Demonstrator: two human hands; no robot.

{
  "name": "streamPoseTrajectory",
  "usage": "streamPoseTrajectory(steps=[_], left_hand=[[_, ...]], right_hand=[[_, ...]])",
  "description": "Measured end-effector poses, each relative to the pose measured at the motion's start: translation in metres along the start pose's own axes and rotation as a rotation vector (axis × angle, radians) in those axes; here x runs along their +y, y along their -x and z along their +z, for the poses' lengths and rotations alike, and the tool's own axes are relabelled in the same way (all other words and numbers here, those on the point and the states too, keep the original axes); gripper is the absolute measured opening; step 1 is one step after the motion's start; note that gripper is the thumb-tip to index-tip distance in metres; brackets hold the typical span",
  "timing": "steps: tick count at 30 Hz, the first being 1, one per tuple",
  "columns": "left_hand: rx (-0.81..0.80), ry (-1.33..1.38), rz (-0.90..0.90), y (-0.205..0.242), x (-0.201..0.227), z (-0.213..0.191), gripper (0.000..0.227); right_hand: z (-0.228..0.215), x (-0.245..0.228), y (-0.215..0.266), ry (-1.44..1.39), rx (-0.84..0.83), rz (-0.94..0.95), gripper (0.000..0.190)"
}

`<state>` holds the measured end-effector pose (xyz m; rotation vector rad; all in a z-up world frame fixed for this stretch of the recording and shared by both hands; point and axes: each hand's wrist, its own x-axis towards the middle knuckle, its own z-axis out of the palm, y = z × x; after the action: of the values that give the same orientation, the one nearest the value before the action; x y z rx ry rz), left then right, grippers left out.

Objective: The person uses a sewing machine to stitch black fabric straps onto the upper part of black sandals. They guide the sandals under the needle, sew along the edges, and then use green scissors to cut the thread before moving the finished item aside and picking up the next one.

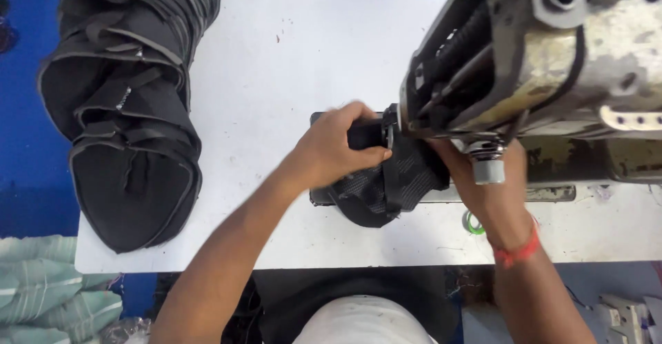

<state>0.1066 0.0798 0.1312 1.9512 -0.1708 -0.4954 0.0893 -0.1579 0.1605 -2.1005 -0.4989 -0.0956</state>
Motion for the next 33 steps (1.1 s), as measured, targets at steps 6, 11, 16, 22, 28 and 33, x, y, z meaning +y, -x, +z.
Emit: streamPoseTrajectory(steps=[6, 11, 16, 22, 28, 33], left_hand=[[0.573, -0.225, 0.16, 0.085, 0.01, 0.028, 0.03], [0.048, 0.224, -0.176, 0.105, 0.022, 0.051, 0.075], [0.306, 0.716, 0.218, 0.076, -0.012, 0.081, 0.048], [0.3, 0.653, 0.235, 0.076, -0.013, 0.08, 0.05], [0.277, 0.536, 0.189, 0.079, -0.009, 0.074, 0.053], [0.276, 0.468, 0.181, 0.081, -0.004, 0.069, 0.053]], right_hand=[[-0.004, -0.029, 0.043, 0.485, 0.099, -0.185, 0.028], [0.002, -0.044, 0.038, 0.591, -0.083, -0.465, 0.039], [0.02, -0.032, 0.039, 0.562, -0.055, -0.51, 0.032], [0.021, -0.017, 0.047, 0.474, -0.008, -0.486, 0.027], [0.025, -0.016, 0.049, 0.507, 0.012, -0.483, 0.03], [0.025, -0.019, 0.046, 0.57, 0.005, -0.549, 0.029]])
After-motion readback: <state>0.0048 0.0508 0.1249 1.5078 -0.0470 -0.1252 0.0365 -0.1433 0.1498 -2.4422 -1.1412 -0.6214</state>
